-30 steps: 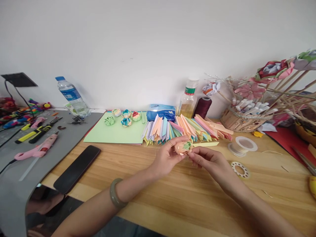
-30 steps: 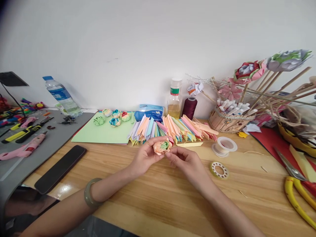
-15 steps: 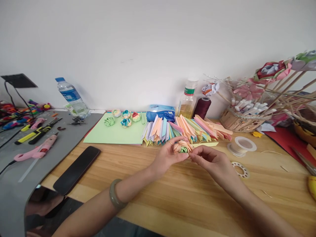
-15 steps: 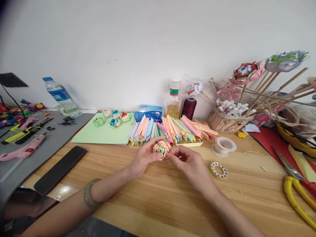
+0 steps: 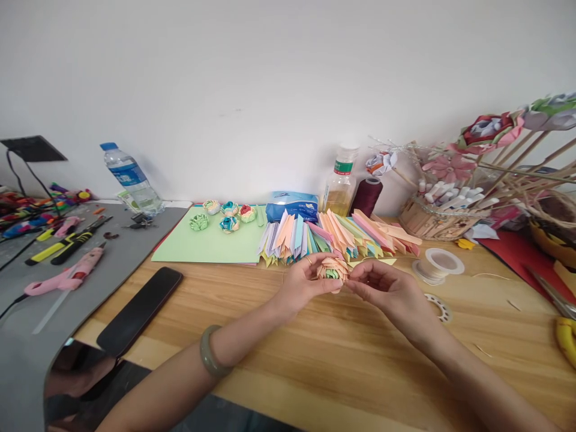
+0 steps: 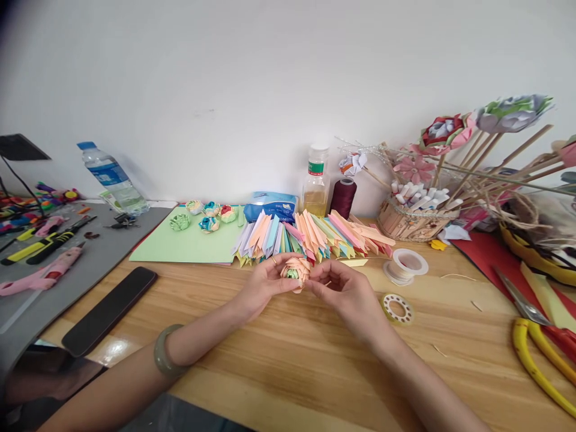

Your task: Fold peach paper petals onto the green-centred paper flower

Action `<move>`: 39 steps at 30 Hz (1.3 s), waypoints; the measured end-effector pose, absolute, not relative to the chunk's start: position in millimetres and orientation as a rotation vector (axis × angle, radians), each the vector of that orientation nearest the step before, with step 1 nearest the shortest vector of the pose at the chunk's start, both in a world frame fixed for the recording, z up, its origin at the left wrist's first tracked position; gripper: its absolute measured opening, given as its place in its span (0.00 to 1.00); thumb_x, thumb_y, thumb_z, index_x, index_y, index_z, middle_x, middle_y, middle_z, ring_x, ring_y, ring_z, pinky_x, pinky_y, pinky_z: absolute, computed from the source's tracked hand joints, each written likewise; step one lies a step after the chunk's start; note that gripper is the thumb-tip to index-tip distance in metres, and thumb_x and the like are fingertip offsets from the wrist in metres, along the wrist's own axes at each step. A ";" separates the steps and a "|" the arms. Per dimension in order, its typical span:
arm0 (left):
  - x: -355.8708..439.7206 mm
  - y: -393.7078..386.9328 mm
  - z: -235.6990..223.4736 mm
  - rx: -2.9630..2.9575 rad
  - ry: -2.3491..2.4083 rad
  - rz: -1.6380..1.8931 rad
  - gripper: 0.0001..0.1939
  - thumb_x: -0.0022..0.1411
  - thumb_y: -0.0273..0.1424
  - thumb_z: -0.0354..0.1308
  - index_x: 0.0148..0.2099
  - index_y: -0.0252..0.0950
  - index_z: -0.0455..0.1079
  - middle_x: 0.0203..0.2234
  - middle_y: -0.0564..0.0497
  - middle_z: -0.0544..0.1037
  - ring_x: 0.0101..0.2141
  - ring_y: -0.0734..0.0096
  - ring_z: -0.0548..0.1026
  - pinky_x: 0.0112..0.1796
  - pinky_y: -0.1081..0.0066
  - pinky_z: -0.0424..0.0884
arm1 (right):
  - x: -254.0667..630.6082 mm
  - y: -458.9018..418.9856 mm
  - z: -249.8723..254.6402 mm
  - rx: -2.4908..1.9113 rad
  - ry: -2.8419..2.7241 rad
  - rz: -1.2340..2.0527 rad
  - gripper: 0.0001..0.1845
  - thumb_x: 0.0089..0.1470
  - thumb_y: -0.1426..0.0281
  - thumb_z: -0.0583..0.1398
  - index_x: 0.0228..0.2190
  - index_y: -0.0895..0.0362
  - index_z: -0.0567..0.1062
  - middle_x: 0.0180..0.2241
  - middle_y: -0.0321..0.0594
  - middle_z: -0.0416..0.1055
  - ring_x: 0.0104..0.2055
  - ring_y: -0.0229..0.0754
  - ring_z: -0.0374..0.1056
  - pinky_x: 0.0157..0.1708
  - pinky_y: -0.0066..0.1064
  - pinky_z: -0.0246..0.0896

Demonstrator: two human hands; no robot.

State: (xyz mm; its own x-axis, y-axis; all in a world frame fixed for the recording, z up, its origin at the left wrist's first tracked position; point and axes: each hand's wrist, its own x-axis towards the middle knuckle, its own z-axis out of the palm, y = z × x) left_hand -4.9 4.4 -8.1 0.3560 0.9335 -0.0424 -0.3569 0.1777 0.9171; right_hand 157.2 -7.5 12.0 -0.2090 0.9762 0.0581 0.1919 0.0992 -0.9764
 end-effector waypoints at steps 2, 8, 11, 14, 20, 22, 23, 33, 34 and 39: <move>-4.5 4.6 -8.6 0.962 0.728 1.052 0.22 0.41 0.26 0.64 0.42 0.36 0.68 0.34 0.51 0.73 0.35 0.72 0.68 0.36 0.72 0.65 | 157.1 -7.9 15.7 -1.196 -1.504 1.227 0.11 0.41 0.63 0.63 0.24 0.57 0.69 0.23 0.34 0.66 0.25 0.35 0.61 0.25 0.26 0.57; -4.4 4.7 -5.1 0.819 0.664 1.028 0.18 0.44 0.25 0.62 0.40 0.33 0.69 0.33 0.49 0.73 0.32 0.75 0.69 0.34 0.73 0.65 | 156.9 -7.6 18.8 -1.220 -1.363 1.319 0.08 0.39 0.66 0.64 0.22 0.57 0.71 0.20 0.31 0.63 0.22 0.32 0.56 0.22 0.24 0.51; -5.6 5.4 -4.8 0.744 0.609 1.009 0.16 0.45 0.24 0.62 0.39 0.32 0.69 0.32 0.50 0.74 0.31 0.77 0.70 0.34 0.74 0.65 | 156.7 -5.9 15.7 -1.214 -1.285 1.379 0.08 0.38 0.67 0.65 0.22 0.57 0.72 0.20 0.31 0.64 0.22 0.31 0.55 0.22 0.24 0.50; -6.7 6.4 -6.2 0.698 0.595 0.992 0.14 0.46 0.25 0.61 0.38 0.31 0.70 0.32 0.49 0.74 0.31 0.76 0.71 0.36 0.74 0.65 | 156.8 -4.7 13.7 -1.206 -1.233 1.416 0.08 0.36 0.67 0.66 0.21 0.57 0.73 0.21 0.31 0.64 0.22 0.31 0.54 0.22 0.24 0.49; -6.3 6.3 -6.7 0.659 0.605 0.988 0.12 0.46 0.24 0.61 0.37 0.32 0.69 0.31 0.50 0.73 0.31 0.77 0.71 0.34 0.74 0.66 | 158.7 -3.5 12.1 -1.130 -1.079 1.565 0.08 0.37 0.69 0.66 0.22 0.57 0.74 0.23 0.32 0.64 0.24 0.30 0.56 0.23 0.21 0.52; -5.8 5.9 -6.5 0.693 0.598 1.006 0.14 0.45 0.24 0.62 0.38 0.33 0.69 0.33 0.50 0.73 0.32 0.76 0.71 0.34 0.74 0.66 | 159.1 -3.1 11.1 -1.080 -1.013 1.638 0.08 0.36 0.69 0.67 0.23 0.57 0.74 0.23 0.31 0.64 0.24 0.29 0.57 0.23 0.20 0.54; -5.7 5.7 -6.5 0.712 0.599 1.017 0.15 0.45 0.23 0.62 0.39 0.33 0.68 0.33 0.51 0.73 0.33 0.75 0.71 0.34 0.74 0.66 | 159.1 -3.0 10.6 -1.067 -0.987 1.671 0.08 0.36 0.69 0.67 0.23 0.57 0.74 0.23 0.31 0.63 0.24 0.29 0.57 0.23 0.19 0.55; -6.4 5.7 -6.4 0.721 0.649 1.015 0.17 0.43 0.27 0.64 0.38 0.34 0.67 0.34 0.51 0.72 0.32 0.76 0.70 0.35 0.73 0.65 | 162.5 -0.4 7.1 -1.160 -1.083 1.494 0.10 0.41 0.65 0.63 0.27 0.57 0.72 0.22 0.32 0.62 0.22 0.31 0.57 0.21 0.23 0.54; -6.6 5.7 -6.4 0.715 0.652 1.012 0.17 0.43 0.27 0.64 0.38 0.34 0.67 0.34 0.51 0.72 0.32 0.76 0.71 0.35 0.72 0.65 | 163.1 -0.1 6.7 -1.185 -1.118 1.449 0.10 0.42 0.65 0.63 0.27 0.57 0.72 0.22 0.32 0.62 0.22 0.32 0.56 0.21 0.23 0.53; -7.0 5.4 -7.5 0.710 0.646 1.014 0.17 0.43 0.28 0.64 0.37 0.32 0.67 0.33 0.51 0.72 0.31 0.76 0.70 0.35 0.72 0.65 | 161.7 -0.5 7.6 -1.294 -1.404 1.322 0.06 0.45 0.66 0.59 0.26 0.57 0.70 0.20 0.32 0.63 0.22 0.34 0.57 0.23 0.26 0.53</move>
